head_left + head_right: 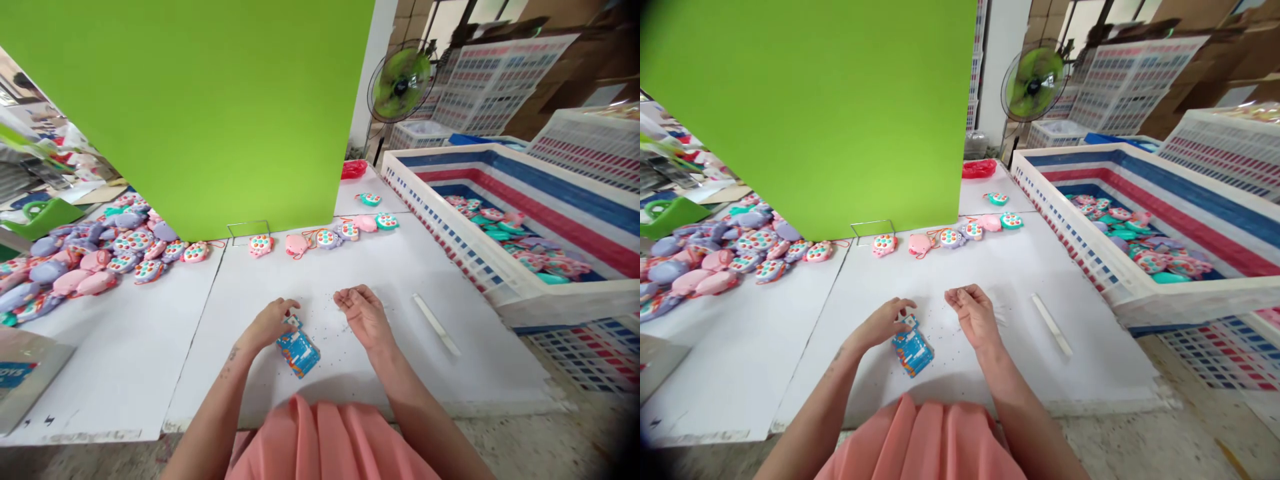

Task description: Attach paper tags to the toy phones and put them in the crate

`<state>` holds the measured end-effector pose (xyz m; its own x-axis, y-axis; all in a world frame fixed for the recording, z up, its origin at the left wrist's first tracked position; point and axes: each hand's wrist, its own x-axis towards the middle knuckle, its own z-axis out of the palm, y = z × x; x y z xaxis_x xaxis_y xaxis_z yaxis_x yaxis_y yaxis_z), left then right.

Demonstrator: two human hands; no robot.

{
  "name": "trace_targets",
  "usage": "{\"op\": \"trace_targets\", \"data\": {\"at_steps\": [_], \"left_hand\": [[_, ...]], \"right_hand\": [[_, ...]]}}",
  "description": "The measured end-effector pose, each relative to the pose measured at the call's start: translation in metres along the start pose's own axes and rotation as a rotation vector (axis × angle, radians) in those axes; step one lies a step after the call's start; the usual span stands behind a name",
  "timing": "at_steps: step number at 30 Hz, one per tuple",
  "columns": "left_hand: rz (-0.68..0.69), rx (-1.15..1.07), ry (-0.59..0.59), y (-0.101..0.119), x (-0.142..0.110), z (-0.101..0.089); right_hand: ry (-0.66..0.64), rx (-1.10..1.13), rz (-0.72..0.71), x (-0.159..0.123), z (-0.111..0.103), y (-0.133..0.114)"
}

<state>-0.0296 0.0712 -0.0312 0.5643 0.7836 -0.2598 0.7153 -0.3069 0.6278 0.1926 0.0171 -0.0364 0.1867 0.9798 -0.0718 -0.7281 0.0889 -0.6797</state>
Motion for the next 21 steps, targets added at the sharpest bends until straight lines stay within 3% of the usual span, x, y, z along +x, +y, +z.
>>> {"op": "trace_targets", "data": {"at_steps": [5,14,16,21], "left_hand": [[-0.001,0.162,-0.125,-0.021,0.015,0.01],[-0.075,0.056,-0.007,-0.021,0.016,-0.002],[-0.077,-0.06,0.016,-0.017,0.014,-0.004],[-0.017,-0.678,0.079,0.007,0.01,-0.004]], "right_hand": [[-0.007,-0.014,0.047,-0.004,0.0,0.001],[-0.036,-0.243,0.128,-0.011,-0.003,0.01],[-0.043,-0.398,0.117,-0.012,-0.003,0.011],[-0.147,-0.882,-0.067,-0.015,0.007,0.01]]}}
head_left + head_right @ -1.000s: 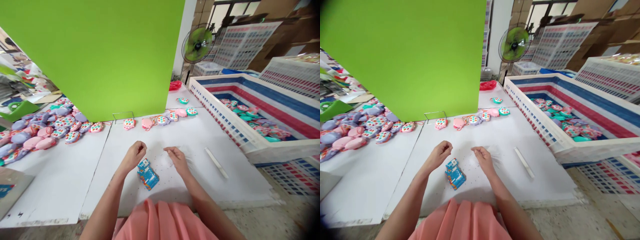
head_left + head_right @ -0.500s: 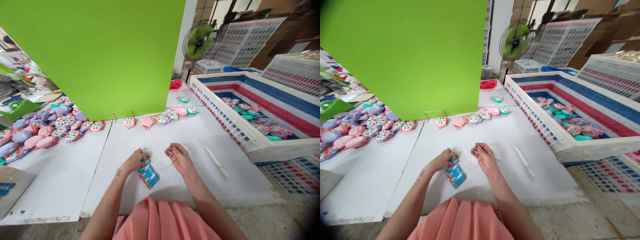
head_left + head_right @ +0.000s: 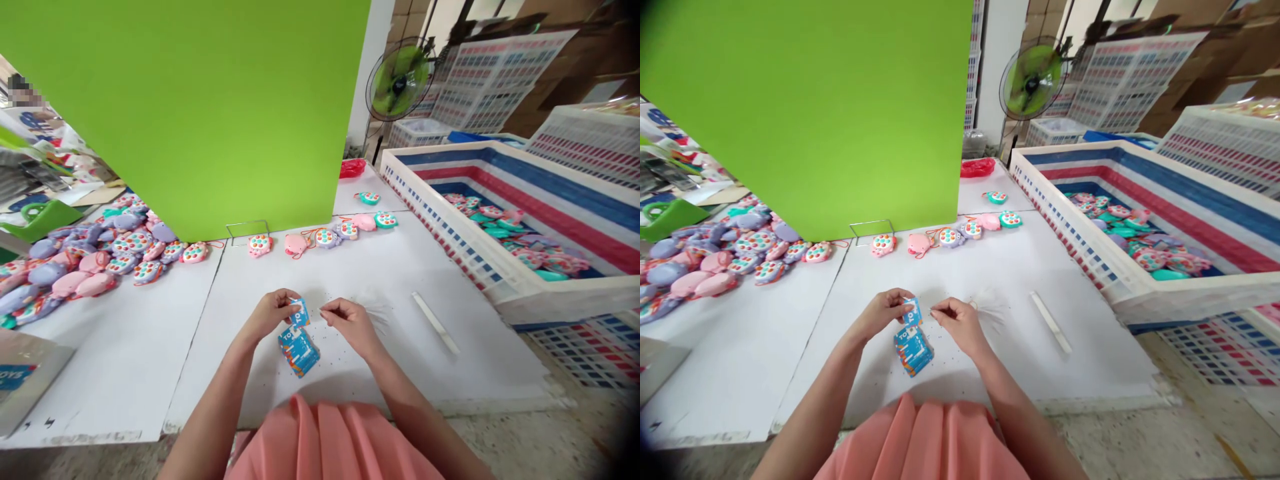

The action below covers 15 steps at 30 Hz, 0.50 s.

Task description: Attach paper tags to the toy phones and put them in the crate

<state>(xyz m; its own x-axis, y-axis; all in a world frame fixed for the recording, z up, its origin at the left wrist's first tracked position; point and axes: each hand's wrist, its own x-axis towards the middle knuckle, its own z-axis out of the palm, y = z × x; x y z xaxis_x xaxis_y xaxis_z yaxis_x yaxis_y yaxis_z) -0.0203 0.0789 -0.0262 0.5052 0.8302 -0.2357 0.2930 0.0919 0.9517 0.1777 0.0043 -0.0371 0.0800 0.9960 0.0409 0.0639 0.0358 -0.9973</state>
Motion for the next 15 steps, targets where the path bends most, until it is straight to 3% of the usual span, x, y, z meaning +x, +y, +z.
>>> {"op": "trace_targets", "data": {"at_steps": [5,15], "left_hand": [[-0.035,-0.171,0.029,0.02,-0.006,0.016],[-0.055,-0.238,0.038,0.025,-0.007,0.025]], "right_hand": [[0.041,-0.346,-0.238,-0.002,0.006,-0.006],[0.107,-0.736,-0.422,-0.011,0.013,-0.01]]}}
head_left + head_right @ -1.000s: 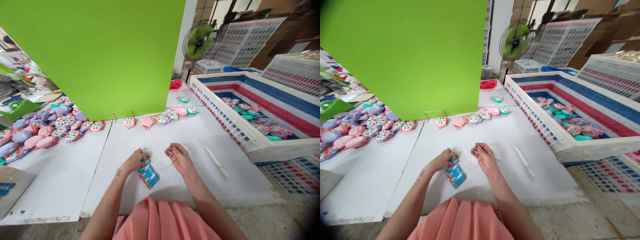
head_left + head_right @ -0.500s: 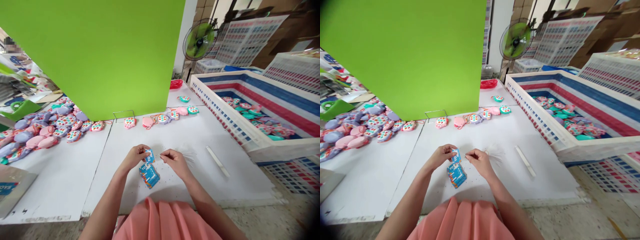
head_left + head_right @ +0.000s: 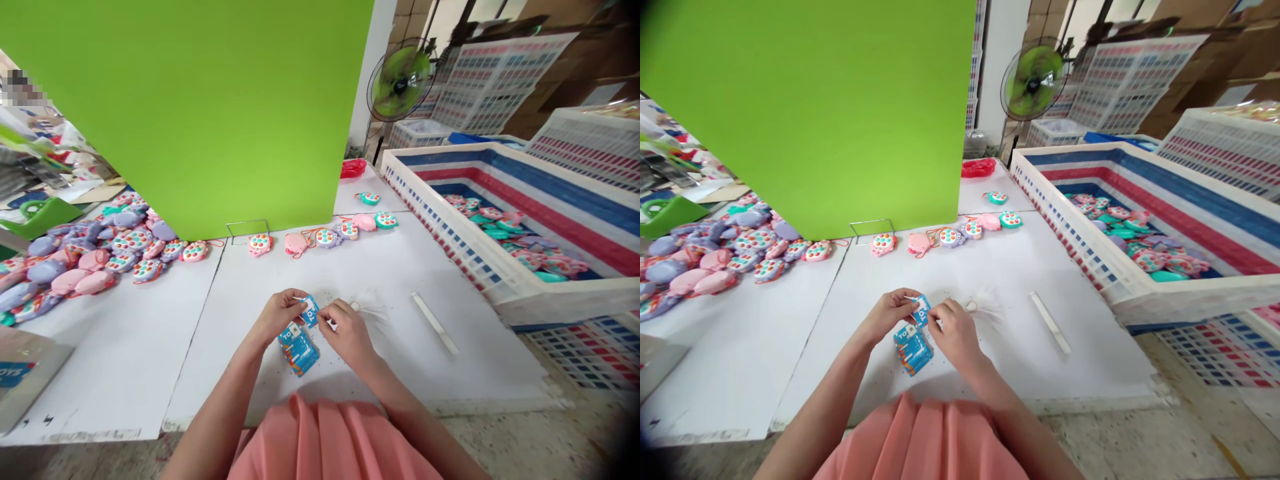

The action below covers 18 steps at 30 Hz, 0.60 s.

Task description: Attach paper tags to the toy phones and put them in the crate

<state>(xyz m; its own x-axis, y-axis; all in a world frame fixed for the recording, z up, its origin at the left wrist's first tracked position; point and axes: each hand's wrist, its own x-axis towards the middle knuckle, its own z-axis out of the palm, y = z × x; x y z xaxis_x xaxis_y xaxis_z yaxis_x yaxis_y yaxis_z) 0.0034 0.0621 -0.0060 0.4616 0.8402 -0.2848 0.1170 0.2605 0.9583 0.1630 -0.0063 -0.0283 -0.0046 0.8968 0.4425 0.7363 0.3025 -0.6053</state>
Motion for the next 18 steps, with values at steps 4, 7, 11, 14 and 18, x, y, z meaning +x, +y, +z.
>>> {"op": "trace_targets", "data": {"at_steps": [4,7,11,14,18], "left_hand": [[-0.018,-0.016,0.018,0.002,-0.001,0.005],[-0.019,-0.031,0.02,0.003,-0.001,0.007],[-0.016,-0.07,0.018,0.002,0.001,0.008],[-0.026,-0.097,0.019,0.0,0.001,0.009],[-0.044,-0.178,-0.003,-0.003,0.001,0.005]], "right_hand": [[-0.018,-0.134,-0.076,-0.001,0.002,-0.009],[-0.013,-0.204,-0.075,0.0,0.003,-0.011],[-0.014,-0.272,-0.091,0.0,0.005,-0.012],[-0.015,-0.3,-0.112,-0.001,0.006,-0.013],[-0.021,-0.254,-0.081,-0.002,0.003,-0.012]]}}
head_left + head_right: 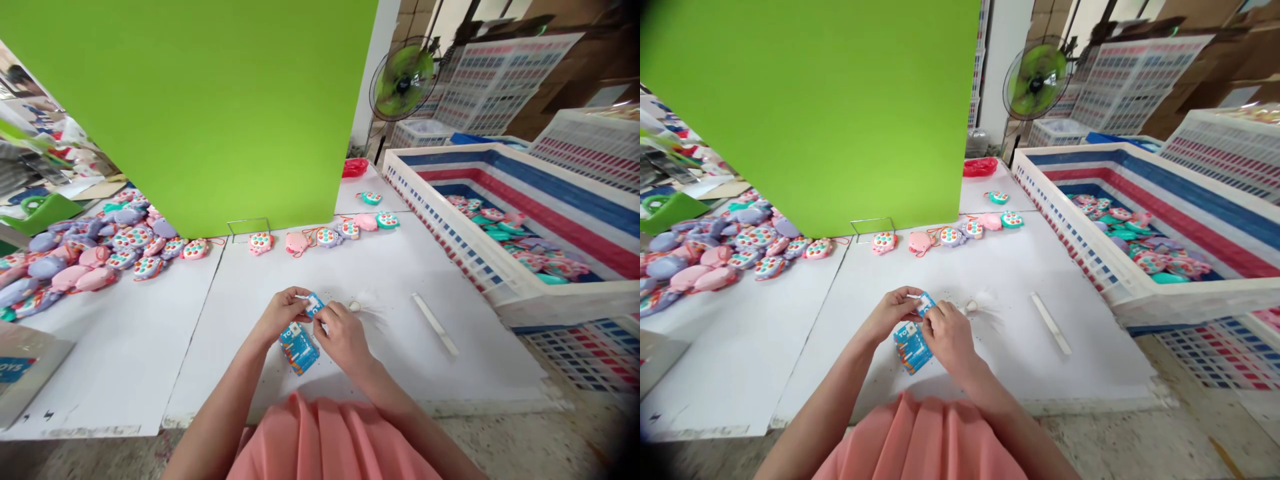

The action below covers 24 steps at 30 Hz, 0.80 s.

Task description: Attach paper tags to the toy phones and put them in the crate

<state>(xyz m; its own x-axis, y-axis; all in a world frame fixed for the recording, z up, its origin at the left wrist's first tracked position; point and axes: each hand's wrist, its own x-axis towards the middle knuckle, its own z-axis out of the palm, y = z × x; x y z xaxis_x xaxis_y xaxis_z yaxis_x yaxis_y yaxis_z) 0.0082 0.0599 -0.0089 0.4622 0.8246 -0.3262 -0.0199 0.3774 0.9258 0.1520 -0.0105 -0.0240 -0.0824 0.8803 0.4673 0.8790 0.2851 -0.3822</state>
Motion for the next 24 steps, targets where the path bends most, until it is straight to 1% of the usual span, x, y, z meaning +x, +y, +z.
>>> {"op": "trace_targets", "data": {"at_steps": [6,9,16,24], "left_hand": [[-0.001,-0.109,-0.052,-0.002,-0.001,-0.008],[-0.003,-0.144,-0.074,-0.002,-0.002,-0.008],[-0.019,-0.19,-0.107,0.001,-0.005,-0.007],[-0.045,-0.255,-0.144,-0.001,-0.004,-0.008]], "right_hand": [[0.092,0.129,0.091,0.002,-0.007,0.011],[0.097,0.147,0.12,0.002,-0.008,0.014],[0.104,0.162,0.124,0.004,-0.008,0.013],[0.107,0.147,0.079,0.004,-0.012,0.008]]}}
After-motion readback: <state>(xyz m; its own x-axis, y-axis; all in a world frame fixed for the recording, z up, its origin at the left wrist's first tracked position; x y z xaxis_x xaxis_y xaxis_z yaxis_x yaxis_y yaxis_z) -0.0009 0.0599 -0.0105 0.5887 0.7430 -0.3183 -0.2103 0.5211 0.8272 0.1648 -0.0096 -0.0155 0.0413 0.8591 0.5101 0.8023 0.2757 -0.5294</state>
